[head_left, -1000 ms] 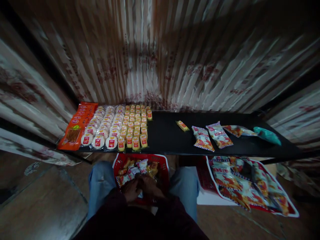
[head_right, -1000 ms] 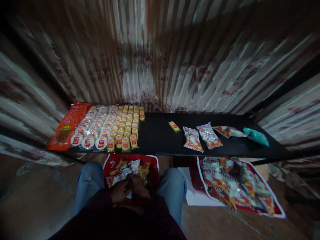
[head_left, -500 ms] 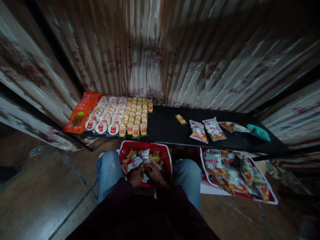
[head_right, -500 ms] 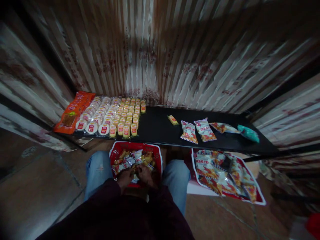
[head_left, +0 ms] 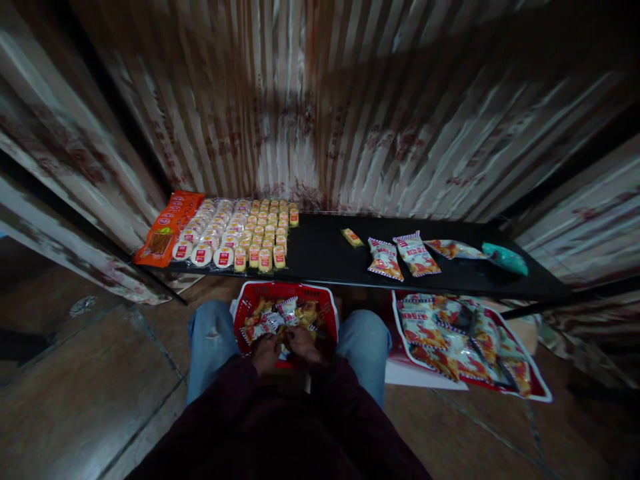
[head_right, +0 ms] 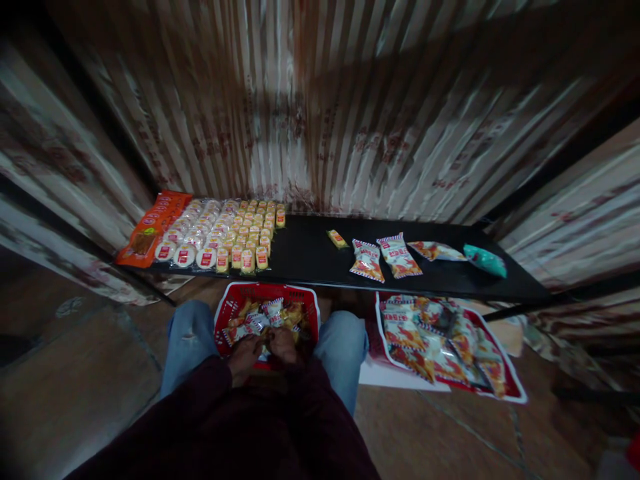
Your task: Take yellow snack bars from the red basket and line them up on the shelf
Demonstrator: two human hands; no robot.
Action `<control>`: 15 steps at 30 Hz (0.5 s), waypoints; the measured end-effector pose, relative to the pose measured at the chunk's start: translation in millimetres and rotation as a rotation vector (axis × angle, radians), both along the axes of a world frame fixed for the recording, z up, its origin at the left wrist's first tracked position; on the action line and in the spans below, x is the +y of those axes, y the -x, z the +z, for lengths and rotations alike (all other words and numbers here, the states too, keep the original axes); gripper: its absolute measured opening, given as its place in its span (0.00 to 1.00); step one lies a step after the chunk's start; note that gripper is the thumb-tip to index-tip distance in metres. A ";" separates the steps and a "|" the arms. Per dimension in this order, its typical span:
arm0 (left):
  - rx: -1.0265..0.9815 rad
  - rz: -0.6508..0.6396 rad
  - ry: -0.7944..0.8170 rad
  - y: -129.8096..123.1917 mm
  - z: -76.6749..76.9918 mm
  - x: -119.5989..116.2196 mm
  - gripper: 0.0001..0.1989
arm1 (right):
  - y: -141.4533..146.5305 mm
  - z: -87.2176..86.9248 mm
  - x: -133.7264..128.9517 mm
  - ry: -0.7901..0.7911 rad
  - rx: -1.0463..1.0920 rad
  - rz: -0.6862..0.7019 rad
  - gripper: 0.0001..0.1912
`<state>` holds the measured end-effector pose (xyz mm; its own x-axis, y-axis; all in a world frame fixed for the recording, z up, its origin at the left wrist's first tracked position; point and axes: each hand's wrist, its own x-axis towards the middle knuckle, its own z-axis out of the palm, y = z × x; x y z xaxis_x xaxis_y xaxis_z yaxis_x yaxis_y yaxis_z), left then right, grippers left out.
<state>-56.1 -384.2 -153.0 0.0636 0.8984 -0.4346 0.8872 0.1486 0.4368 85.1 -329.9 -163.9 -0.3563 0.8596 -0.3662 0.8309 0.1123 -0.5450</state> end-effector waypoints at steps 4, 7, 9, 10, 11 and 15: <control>-0.055 0.004 0.019 -1.1 -9.1 -1.7 0.19 | -2.7 1.4 -2.0 0.012 -0.039 -0.019 0.17; -0.071 -0.006 0.011 -8.6 -10.5 -1.4 0.20 | -10.8 0.2 -3.7 -0.008 -0.072 0.006 0.17; -0.058 -0.029 0.023 -14.8 -7.3 -0.1 0.19 | -16.7 0.3 -4.6 0.001 -0.099 0.033 0.17; -0.054 -0.038 0.029 -17.6 -4.7 0.7 0.19 | -19.2 0.9 -5.0 0.007 -0.112 0.040 0.17; -0.052 -0.046 0.035 -20.0 -1.7 1.4 0.19 | -21.3 1.6 -5.4 0.012 -0.123 0.041 0.16; -0.074 -0.037 0.047 -23.9 8.9 3.1 0.20 | -24.1 3.6 -5.2 -0.008 -0.135 0.043 0.15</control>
<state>-32.1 -381.1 -144.1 0.1298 0.8735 -0.4691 0.8580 0.1382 0.4947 109.1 -335.1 -160.4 -0.3408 0.8477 -0.4065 0.8909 0.1531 -0.4277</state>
